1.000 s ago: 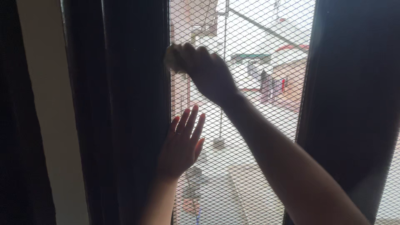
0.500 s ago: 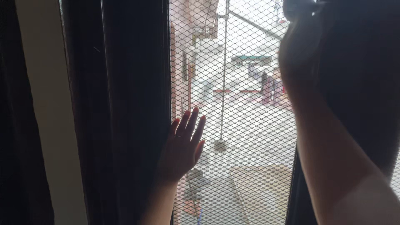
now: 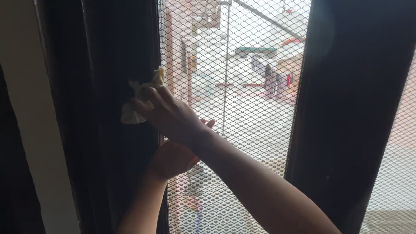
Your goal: The person wipes the mesh screen and dark frames of a set of doors with a cloth.
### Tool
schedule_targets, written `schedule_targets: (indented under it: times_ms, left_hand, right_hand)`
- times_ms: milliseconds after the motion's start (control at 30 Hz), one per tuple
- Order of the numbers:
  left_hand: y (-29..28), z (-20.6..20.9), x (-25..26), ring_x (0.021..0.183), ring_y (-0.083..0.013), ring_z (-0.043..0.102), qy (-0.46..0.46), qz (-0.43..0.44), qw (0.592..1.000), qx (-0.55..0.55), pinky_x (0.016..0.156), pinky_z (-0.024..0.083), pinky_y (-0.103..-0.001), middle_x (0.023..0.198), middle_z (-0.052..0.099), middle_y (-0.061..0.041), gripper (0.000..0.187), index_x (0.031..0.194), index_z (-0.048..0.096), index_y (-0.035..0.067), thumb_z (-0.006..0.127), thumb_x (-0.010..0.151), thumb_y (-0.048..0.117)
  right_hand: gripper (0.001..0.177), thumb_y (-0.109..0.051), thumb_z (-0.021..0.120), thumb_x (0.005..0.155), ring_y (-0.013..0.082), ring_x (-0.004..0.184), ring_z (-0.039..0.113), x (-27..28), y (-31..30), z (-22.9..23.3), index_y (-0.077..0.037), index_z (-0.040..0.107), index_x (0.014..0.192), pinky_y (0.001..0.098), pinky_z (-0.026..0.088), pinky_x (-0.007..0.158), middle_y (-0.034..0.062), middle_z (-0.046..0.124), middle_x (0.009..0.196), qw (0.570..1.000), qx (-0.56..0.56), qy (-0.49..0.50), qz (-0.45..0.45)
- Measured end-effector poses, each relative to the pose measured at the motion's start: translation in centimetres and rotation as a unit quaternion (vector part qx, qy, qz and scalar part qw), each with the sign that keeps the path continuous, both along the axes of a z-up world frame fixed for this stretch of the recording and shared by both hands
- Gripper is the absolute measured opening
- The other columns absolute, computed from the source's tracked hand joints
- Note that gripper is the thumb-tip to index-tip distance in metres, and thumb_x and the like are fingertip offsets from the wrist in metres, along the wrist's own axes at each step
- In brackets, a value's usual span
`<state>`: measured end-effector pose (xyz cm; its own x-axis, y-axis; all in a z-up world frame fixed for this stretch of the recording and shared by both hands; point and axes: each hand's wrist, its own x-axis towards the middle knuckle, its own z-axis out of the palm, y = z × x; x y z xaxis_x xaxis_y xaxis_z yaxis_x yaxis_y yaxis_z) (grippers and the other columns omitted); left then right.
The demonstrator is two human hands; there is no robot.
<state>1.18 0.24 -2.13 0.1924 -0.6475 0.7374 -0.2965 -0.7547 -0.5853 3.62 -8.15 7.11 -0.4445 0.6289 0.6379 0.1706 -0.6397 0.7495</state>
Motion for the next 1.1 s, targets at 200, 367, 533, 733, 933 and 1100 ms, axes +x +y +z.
schedule_targets:
  times_ms: [200, 367, 533, 733, 933, 1100]
  left_hand:
    - [0.0, -0.2, 0.5, 0.153, -0.0258, 0.029, -0.135, 0.035, 0.989, 0.052, 0.127, 0.023, -0.047, 0.166, 0.032, -0.011, 0.059, 0.159, 0.039, 0.015, 0.046, 0.109, 0.045]
    - [-0.4, 0.2, -0.4, 0.156, -0.0219, 0.025, -0.146, 0.058, 0.986, 0.062, 0.129, 0.016, -0.042, 0.17, 0.028, -0.007, 0.058, 0.162, 0.036, 0.015, 0.043, 0.111, 0.042]
    - [0.0, 0.4, -0.7, 0.158, -0.0245, 0.019, -0.119, 0.072, 0.99, -0.024, 0.129, 0.013, -0.047, 0.171, 0.025, -0.009, 0.055, 0.162, 0.038, 0.013, 0.045, 0.11, 0.029]
    - [-0.1, 0.4, -0.7, 0.157, -0.0242, 0.022, -0.125, 0.068, 0.979, -0.146, 0.128, 0.022, -0.052, 0.168, 0.029, -0.006, 0.055, 0.16, 0.037, 0.015, 0.045, 0.107, 0.028]
    - [0.1, -0.2, -0.8, 0.155, -0.0277, 0.036, -0.112, 0.024, 0.966, -0.232, 0.128, 0.028, -0.049, 0.167, 0.037, -0.011, 0.051, 0.16, 0.038, 0.013, 0.042, 0.11, 0.021]
    - [0.5, -0.5, -0.8, 0.154, -0.0242, 0.037, -0.088, 0.015, 0.963, -0.254, 0.129, 0.029, -0.047, 0.167, 0.038, -0.013, 0.051, 0.16, 0.039, 0.008, 0.04, 0.109, 0.016]
  right_hand:
    - [0.054, -0.021, 0.072, 0.093, 0.0217, 0.11, 0.059, 0.6, -4.5, 1.7, -0.019, 0.054, 0.144, 0.0327, 0.062, 0.078, 0.0097, 0.049, 0.138, 0.995, 0.008, 0.102, -0.003]
    - [0.027, -0.019, 0.057, 0.114, 0.0049, 0.084, 0.07, 0.2, -13.2, 3.4, -0.013, 0.055, 0.14, 0.0185, 0.059, 0.07, -0.0012, 0.072, 0.13, 0.729, 0.1, 0.532, 0.419]
    - [0.038, -0.015, 0.064, 0.104, 0.0174, 0.09, 0.064, -1.6, -23.3, 4.7, -0.016, 0.062, 0.142, 0.0282, 0.054, 0.075, 0.0062, 0.065, 0.109, 0.922, 0.261, 0.28, 0.057]
    - [0.058, -0.019, 0.075, 0.102, 0.0334, 0.118, 0.054, -0.1, -23.8, 2.4, -0.009, 0.056, 0.156, 0.0435, 0.051, 0.099, 0.0179, 0.053, 0.132, 0.95, 0.297, 0.094, -0.036]
    - [0.058, 0.0, 0.057, 0.094, 0.0376, 0.135, 0.048, 2.3, -21.9, 1.1, -0.009, 0.052, 0.152, 0.0471, 0.044, 0.117, 0.0232, 0.046, 0.144, 0.926, 0.344, 0.132, 0.08]
    - [0.037, -0.003, 0.055, 0.107, 0.0235, 0.111, 0.061, 4.6, -10.2, -3.1, -0.007, 0.05, 0.144, 0.0373, 0.056, 0.093, 0.0105, 0.058, 0.134, 0.834, 0.243, 0.341, 0.358]
